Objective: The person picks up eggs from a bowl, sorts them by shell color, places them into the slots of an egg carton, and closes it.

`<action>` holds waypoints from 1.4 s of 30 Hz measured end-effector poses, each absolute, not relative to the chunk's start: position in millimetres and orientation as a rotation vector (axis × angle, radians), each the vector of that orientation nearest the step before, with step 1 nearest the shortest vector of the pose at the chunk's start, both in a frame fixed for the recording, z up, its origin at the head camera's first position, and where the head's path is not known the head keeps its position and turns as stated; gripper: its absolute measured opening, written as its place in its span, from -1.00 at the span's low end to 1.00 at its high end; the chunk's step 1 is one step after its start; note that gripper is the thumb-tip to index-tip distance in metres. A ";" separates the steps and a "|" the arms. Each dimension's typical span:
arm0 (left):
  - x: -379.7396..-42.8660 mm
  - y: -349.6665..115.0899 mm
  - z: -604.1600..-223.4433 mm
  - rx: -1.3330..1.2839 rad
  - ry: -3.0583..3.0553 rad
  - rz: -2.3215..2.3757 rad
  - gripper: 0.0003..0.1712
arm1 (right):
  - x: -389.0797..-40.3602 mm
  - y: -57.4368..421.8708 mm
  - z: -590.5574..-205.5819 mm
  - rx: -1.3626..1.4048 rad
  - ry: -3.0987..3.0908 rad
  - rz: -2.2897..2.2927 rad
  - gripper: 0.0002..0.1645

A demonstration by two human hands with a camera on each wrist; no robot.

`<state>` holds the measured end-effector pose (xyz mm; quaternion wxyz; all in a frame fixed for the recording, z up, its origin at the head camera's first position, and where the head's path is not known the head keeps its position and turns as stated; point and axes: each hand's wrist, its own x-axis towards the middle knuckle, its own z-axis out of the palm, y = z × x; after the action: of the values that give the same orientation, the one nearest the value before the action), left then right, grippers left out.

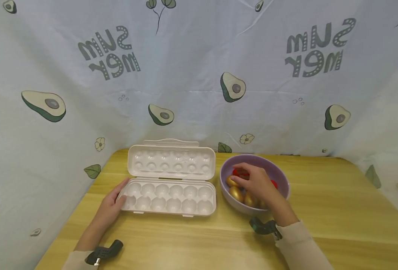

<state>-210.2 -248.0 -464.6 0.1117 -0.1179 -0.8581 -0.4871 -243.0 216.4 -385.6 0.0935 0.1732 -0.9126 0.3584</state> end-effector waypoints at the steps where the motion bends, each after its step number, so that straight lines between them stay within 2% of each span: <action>1: -208.8 -248.2 -464.6 -0.350 -2.524 -1.394 -0.45 | -243.6 214.3 -386.1 0.522 -2.710 1.067 -0.55; 10: -208.3 -248.9 -466.0 -0.341 -2.568 -1.266 -0.45 | -243.8 211.8 -392.7 0.507 -2.756 0.989 -0.59; 22: -211.3 -247.8 -461.9 -0.259 -2.621 -1.335 -0.42 | -242.1 209.6 -390.7 0.479 -2.827 0.833 -0.63; 42: -208.3 -244.9 -460.9 -0.251 -2.622 -1.337 -0.42 | -237.4 209.9 -397.4 0.531 -2.899 0.913 -0.55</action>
<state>-208.3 -244.9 -460.9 0.0936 -0.0846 -0.8838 -0.4505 -237.4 209.9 -397.4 0.0283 0.1719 -0.9393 0.2957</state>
